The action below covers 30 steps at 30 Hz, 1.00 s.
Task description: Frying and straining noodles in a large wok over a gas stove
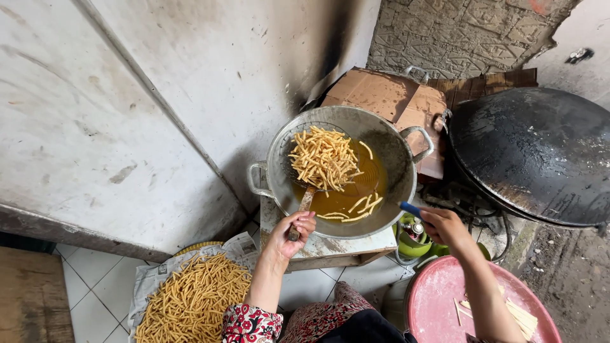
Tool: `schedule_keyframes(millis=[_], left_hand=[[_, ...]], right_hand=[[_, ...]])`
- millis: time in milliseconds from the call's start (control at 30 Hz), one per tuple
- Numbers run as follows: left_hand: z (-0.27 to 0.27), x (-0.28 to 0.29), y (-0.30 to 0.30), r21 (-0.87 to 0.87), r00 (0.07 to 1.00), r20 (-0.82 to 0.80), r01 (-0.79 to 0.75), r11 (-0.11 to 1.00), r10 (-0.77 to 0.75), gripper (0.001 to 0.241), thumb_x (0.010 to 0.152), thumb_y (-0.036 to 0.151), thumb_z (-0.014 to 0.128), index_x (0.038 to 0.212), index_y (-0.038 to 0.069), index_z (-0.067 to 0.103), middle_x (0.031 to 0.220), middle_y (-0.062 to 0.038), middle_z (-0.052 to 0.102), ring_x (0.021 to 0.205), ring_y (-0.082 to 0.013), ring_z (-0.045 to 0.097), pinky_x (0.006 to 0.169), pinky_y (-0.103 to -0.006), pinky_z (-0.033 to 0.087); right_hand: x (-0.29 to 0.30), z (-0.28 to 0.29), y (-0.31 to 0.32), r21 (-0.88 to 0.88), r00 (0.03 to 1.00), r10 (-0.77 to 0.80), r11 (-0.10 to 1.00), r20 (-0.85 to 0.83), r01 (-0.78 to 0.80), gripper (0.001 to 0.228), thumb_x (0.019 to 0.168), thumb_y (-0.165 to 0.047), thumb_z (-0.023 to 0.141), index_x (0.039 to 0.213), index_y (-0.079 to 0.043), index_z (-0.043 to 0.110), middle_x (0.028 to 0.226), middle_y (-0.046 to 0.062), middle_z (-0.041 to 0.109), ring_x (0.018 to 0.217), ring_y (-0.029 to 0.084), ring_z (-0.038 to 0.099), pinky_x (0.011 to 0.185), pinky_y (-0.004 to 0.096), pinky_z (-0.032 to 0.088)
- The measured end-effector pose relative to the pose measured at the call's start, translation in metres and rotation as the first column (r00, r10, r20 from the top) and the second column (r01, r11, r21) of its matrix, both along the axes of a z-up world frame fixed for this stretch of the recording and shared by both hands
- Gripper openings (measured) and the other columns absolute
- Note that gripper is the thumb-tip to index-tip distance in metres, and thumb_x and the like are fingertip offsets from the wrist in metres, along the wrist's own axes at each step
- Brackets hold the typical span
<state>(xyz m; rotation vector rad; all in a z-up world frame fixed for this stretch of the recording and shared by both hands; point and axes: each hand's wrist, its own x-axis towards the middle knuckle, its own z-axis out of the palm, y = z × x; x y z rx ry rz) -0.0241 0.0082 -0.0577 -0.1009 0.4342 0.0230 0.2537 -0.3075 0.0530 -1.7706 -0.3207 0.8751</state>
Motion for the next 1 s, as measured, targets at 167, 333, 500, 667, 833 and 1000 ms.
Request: schedule_keyframes(millis=[167, 333, 500, 667, 833, 1000], left_hand=[[0.021, -0.005, -0.007, -0.066, 1.000, 0.009, 0.003, 0.998, -0.002, 0.025, 0.098, 0.003, 0.060, 0.120, -0.007, 0.057, 0.080, 0.005, 0.043, 0.063, 0.0014, 0.048, 0.054, -0.0113, 0.051], [0.018, -0.009, -0.009, -0.044, 1.000, -0.014, 0.003, 0.999, -0.004, 0.024, 0.098, 0.003, 0.060, 0.120, -0.008, 0.057, 0.080, 0.005, 0.042, 0.063, 0.0017, 0.047, 0.054, -0.0103, 0.050], [0.022, -0.015, -0.007, 0.031, 1.000, -0.026, -0.011, 0.999, 0.012, 0.025, 0.097, 0.005, 0.062, 0.121, -0.004, 0.058, 0.081, 0.006, 0.043, 0.064, 0.0030, 0.048, 0.055, -0.0104, 0.051], [0.060, -0.022, -0.009, 0.109, 0.999, -0.045, -0.018, 0.994, 0.023, 0.026, 0.097, 0.005, 0.062, 0.121, -0.004, 0.058, 0.081, 0.006, 0.042, 0.063, 0.0040, 0.047, 0.054, -0.0098, 0.051], [0.092, -0.030, -0.013, 0.138, 0.998, -0.053, -0.028, 0.990, 0.036, 0.024, 0.098, 0.006, 0.061, 0.119, -0.004, 0.059, 0.081, 0.006, 0.041, 0.062, 0.0040, 0.047, 0.053, -0.0103, 0.051], [0.102, -0.034, -0.010, 0.184, 0.998, -0.048, -0.024, 0.983, 0.034, 0.022, 0.099, 0.008, 0.060, 0.119, -0.003, 0.059, 0.082, 0.006, 0.041, 0.062, 0.0048, 0.046, 0.053, -0.0096, 0.052]], right_hand=[[-0.022, 0.031, 0.032, -0.191, 0.933, 0.072, 0.982, 0.352, -0.004, 0.041, 0.103, -0.025, 0.057, 0.137, -0.005, 0.065, 0.064, 0.012, 0.057, 0.053, 0.020, 0.048, 0.051, 0.032, 0.035], [-0.029, 0.052, 0.019, -0.485, 0.745, 0.240, 0.865, 0.623, 0.127, 0.045, 0.106, -0.036, 0.051, 0.150, -0.023, 0.058, 0.098, 0.033, 0.075, 0.102, 0.054, 0.068, 0.090, 0.057, 0.052], [-0.013, 0.002, -0.003, -0.703, 0.600, 0.471, 0.673, 0.647, 0.230, 0.048, 0.105, -0.043, 0.045, 0.150, -0.028, 0.056, 0.090, 0.021, 0.078, 0.092, 0.043, 0.077, 0.085, 0.051, 0.059], [-0.022, -0.020, 0.001, -0.704, 0.543, 0.501, 0.657, 0.674, 0.268, 0.046, 0.105, -0.036, 0.049, 0.149, -0.027, 0.057, 0.084, 0.021, 0.077, 0.085, 0.040, 0.078, 0.079, 0.051, 0.062], [-0.012, -0.040, -0.006, -0.741, 0.590, 0.526, 0.642, 0.613, 0.197, 0.047, 0.103, -0.041, 0.052, 0.148, -0.029, 0.056, 0.088, 0.023, 0.077, 0.091, 0.043, 0.077, 0.082, 0.053, 0.061], [-0.017, -0.066, -0.010, -0.697, 0.756, 0.457, 0.717, 0.468, -0.002, 0.042, 0.100, -0.043, 0.055, 0.138, -0.029, 0.065, 0.100, 0.030, 0.077, 0.102, 0.047, 0.073, 0.091, 0.057, 0.057]])
